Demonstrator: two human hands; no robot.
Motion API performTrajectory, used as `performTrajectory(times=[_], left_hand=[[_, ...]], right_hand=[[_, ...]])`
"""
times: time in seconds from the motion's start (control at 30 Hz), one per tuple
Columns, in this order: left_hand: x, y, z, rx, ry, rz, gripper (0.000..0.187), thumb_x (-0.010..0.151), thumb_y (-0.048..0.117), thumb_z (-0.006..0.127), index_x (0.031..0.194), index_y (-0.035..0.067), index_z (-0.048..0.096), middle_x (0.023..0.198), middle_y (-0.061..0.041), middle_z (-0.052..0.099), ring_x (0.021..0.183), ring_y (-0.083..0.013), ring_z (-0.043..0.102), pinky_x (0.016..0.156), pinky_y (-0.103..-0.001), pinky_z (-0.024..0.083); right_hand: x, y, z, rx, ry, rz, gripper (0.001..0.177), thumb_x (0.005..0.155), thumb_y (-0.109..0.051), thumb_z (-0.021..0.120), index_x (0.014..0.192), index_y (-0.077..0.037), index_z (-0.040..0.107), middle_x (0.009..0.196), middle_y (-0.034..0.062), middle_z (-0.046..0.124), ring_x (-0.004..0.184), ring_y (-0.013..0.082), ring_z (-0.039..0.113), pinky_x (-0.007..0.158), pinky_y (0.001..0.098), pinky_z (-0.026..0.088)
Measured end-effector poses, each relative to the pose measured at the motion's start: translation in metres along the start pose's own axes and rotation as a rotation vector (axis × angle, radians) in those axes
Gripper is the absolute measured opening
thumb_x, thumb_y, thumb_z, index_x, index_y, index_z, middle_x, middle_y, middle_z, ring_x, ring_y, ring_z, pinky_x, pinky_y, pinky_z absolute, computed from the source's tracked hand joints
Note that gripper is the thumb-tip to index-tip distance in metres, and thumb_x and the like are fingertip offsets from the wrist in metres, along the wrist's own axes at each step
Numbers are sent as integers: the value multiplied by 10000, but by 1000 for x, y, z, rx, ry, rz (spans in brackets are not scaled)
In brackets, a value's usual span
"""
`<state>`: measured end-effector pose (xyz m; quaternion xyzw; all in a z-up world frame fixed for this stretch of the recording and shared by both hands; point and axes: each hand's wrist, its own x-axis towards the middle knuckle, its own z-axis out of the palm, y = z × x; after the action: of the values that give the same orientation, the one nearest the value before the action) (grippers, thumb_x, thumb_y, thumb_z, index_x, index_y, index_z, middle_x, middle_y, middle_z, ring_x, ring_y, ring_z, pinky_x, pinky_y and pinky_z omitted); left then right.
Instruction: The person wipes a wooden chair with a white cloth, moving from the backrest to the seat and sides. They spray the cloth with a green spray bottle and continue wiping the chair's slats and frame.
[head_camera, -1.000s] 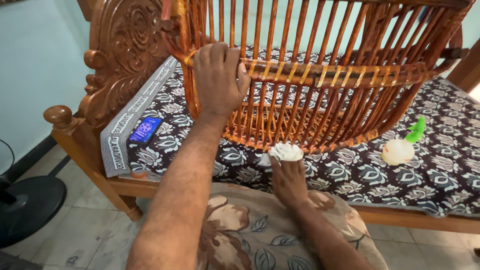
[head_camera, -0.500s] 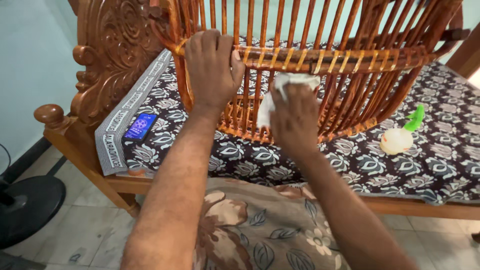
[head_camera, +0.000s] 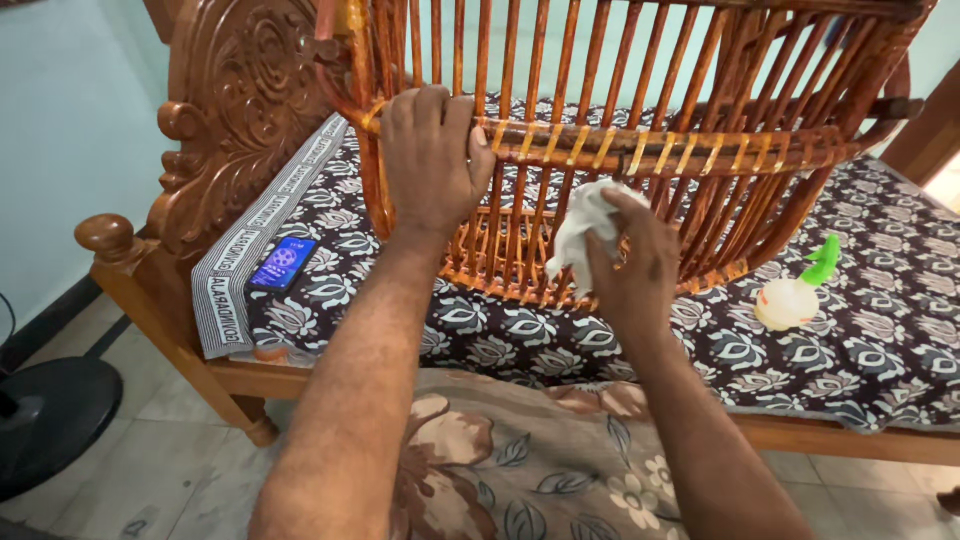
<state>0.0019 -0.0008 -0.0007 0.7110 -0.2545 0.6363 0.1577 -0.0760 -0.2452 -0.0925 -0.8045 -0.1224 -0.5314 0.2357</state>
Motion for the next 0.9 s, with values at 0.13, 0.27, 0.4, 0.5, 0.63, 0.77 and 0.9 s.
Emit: performTrajectory(times=[0.13,0.27,0.4,0.5,0.63,0.77,0.9], left_hand=[[-4,-3,7,22,-14,-14,243,895,241,591,1071,74,590,1115,-137,535,1136,-324,490,1045,-545,388],[-1,-5,14,34,-27,-20,254,885,224,569,1088,74,601,1115,-125,539,1135,-309,496,1057,-538,393],[-4,-5,9,24,-28,-20,245,905,241,591,1085,75,597,1124,-133,539,1150,-326,489,1056,-548,386],[-4,-3,5,15,-13,-8,255,904,245,600,1091,72,591,1138,-139,540,1162,-332,484,1062,-552,382],[-3,0,2,13,-14,-6,273,895,238,605,1106,65,592,1135,-146,535,1161,-335,481,1061,-556,378],[-3,3,-2,1,-18,-8,285,888,243,618,1111,68,591,1148,-142,537,1170,-343,481,1075,-566,372],[-3,3,-4,-18,-27,-6,294,878,229,613,1118,60,593,1142,-151,534,1163,-346,485,1065,-568,374]], right_hand=[[17,3,-2,-144,60,16,196,1023,-186,772,1196,-191,681,1192,74,672,1093,246,611,964,409,462],[7,5,13,-397,155,-186,285,1016,-245,738,1282,-188,654,1269,137,613,1210,329,546,1027,499,407],[-22,14,19,-434,44,-147,399,940,-321,706,1312,-185,654,1290,169,612,1170,365,530,996,530,373],[-49,16,18,-430,-37,-125,356,921,-310,743,1248,-185,678,1120,91,670,998,277,585,900,501,407],[-81,10,19,-293,-131,-89,276,942,-236,748,1195,-137,702,1024,62,696,877,215,645,779,397,477],[-98,5,18,-240,-185,-39,200,861,-203,772,1048,-137,742,908,46,686,823,261,652,751,391,509],[-93,5,16,-222,-237,-31,201,842,-160,761,1042,-150,742,928,24,685,840,246,662,763,390,515]])
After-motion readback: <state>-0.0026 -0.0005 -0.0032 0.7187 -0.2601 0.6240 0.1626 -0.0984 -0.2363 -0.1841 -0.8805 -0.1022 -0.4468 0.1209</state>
